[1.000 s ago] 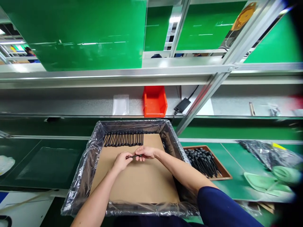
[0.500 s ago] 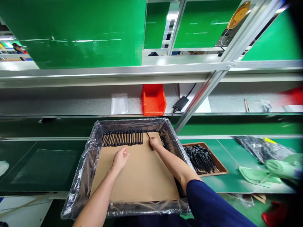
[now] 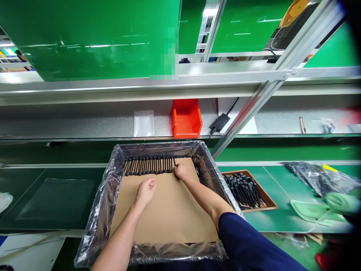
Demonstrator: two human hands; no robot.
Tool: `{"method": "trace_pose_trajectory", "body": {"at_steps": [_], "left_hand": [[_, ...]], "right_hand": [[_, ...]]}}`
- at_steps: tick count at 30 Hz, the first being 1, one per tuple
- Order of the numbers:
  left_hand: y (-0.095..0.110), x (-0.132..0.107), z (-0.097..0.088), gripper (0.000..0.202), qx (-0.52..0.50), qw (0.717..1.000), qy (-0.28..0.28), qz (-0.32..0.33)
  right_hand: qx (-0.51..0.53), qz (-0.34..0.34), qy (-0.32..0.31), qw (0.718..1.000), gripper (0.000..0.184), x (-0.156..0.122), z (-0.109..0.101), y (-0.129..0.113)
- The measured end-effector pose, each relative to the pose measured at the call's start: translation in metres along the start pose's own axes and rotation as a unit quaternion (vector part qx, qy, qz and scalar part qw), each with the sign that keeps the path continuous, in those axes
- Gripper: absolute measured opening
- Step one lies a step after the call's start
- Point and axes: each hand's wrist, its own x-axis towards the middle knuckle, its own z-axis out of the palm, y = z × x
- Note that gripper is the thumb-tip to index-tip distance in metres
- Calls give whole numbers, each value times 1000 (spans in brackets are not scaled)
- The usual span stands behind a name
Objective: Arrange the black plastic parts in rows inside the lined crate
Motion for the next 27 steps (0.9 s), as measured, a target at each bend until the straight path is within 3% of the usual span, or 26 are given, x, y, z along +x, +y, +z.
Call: {"method": "trace_pose_trajectory", "body": {"at_steps": [10, 17, 21, 24, 27], "left_hand": [[5, -2, 0, 24, 40, 999, -20, 18], [4, 0, 1, 24, 38, 999, -18, 32], [6, -2, 1, 26, 33, 998, -32, 46], [7, -3, 1, 28, 37, 997, -34, 57], [5, -1, -1, 32, 40, 997, -37, 54]], "right_hand": [[3, -7, -20, 1000, 21, -7, -2, -11], [27, -18, -3, 999, 21, -16, -29, -21], [127, -55, -59, 989, 17, -23, -83, -21], [309, -141, -137, 930, 23, -33, -150, 1], [385, -151, -70, 908, 31, -43, -216, 53]]}}
